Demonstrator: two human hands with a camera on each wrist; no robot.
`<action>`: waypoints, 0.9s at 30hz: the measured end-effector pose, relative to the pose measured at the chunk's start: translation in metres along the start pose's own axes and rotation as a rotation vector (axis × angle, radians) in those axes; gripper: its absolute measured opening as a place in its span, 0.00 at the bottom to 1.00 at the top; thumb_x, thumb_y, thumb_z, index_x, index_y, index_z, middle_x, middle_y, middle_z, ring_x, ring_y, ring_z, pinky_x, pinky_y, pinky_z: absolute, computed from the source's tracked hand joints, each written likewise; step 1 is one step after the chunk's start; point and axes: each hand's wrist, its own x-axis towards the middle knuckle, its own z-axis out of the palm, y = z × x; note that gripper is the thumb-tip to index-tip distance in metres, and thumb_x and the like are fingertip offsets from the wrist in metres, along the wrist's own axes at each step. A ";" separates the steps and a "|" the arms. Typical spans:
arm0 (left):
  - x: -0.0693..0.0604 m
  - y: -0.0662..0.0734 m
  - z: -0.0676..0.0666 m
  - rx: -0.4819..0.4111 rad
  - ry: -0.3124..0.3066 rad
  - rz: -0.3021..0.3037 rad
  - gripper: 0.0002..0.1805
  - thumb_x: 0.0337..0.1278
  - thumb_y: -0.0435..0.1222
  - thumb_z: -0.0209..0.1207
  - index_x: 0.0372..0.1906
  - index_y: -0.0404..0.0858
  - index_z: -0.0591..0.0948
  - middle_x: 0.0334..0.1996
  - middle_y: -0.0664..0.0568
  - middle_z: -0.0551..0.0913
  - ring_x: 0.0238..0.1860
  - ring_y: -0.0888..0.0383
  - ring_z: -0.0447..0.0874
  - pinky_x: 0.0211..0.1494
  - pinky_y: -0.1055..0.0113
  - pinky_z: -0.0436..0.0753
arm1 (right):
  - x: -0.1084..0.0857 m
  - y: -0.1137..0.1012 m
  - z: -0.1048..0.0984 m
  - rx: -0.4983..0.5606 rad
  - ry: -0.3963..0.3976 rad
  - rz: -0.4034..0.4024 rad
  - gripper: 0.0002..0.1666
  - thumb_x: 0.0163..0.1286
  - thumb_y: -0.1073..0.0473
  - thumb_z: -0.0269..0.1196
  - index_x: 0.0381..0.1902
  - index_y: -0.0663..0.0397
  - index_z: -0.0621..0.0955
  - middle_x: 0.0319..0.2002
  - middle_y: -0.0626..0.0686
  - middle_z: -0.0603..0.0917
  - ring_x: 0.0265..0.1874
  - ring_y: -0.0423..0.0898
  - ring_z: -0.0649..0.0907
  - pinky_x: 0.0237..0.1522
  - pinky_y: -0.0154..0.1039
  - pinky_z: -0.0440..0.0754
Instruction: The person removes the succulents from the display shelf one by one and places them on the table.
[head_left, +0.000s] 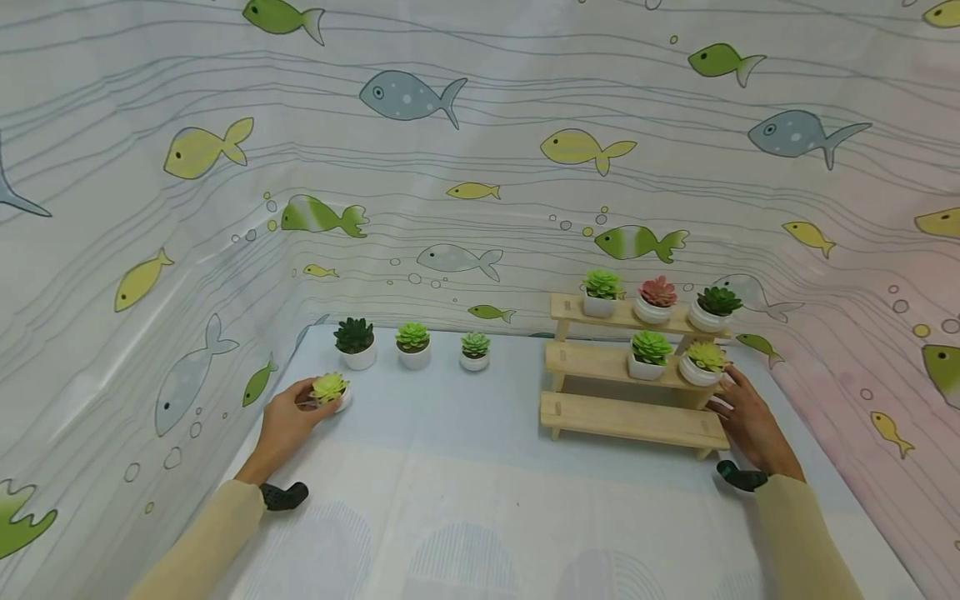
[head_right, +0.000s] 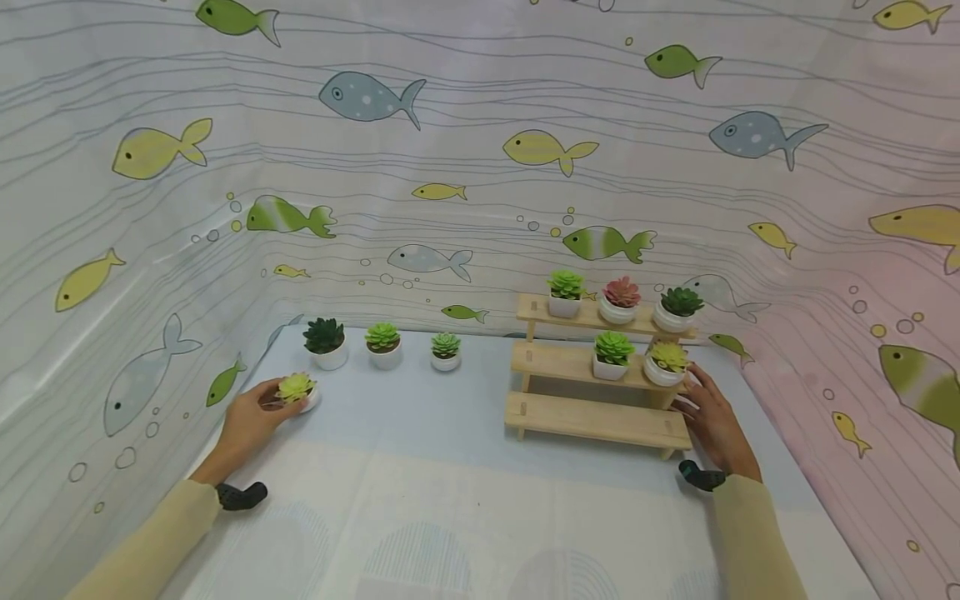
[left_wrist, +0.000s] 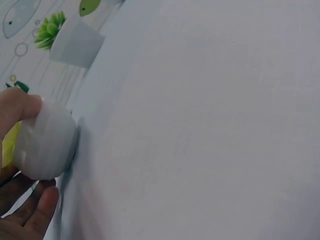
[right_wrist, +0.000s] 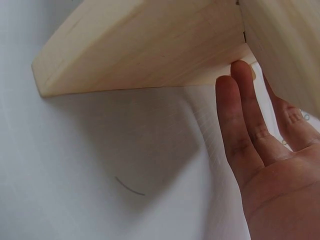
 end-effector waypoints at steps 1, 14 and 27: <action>0.001 0.000 0.000 -0.002 -0.001 -0.003 0.45 0.58 0.57 0.71 0.71 0.32 0.72 0.58 0.35 0.81 0.53 0.43 0.83 0.50 0.64 0.81 | 0.000 0.000 0.000 -0.005 0.001 -0.002 0.45 0.83 0.35 0.47 0.82 0.21 0.34 0.82 0.65 0.35 0.77 0.71 0.51 0.73 0.67 0.46; 0.004 0.006 -0.006 -0.045 -0.045 -0.020 0.49 0.57 0.56 0.72 0.73 0.32 0.67 0.63 0.33 0.74 0.62 0.38 0.74 0.60 0.47 0.75 | -0.003 -0.001 0.000 -0.005 0.005 -0.017 0.44 0.83 0.37 0.47 0.83 0.22 0.35 0.82 0.65 0.39 0.76 0.69 0.52 0.73 0.68 0.46; 0.012 0.020 -0.016 -0.061 -0.018 0.093 0.44 0.58 0.54 0.72 0.73 0.37 0.69 0.66 0.39 0.74 0.63 0.43 0.73 0.54 0.66 0.74 | -0.001 0.002 0.000 0.002 -0.006 -0.023 0.44 0.83 0.37 0.46 0.83 0.23 0.35 0.82 0.66 0.37 0.75 0.67 0.55 0.73 0.68 0.46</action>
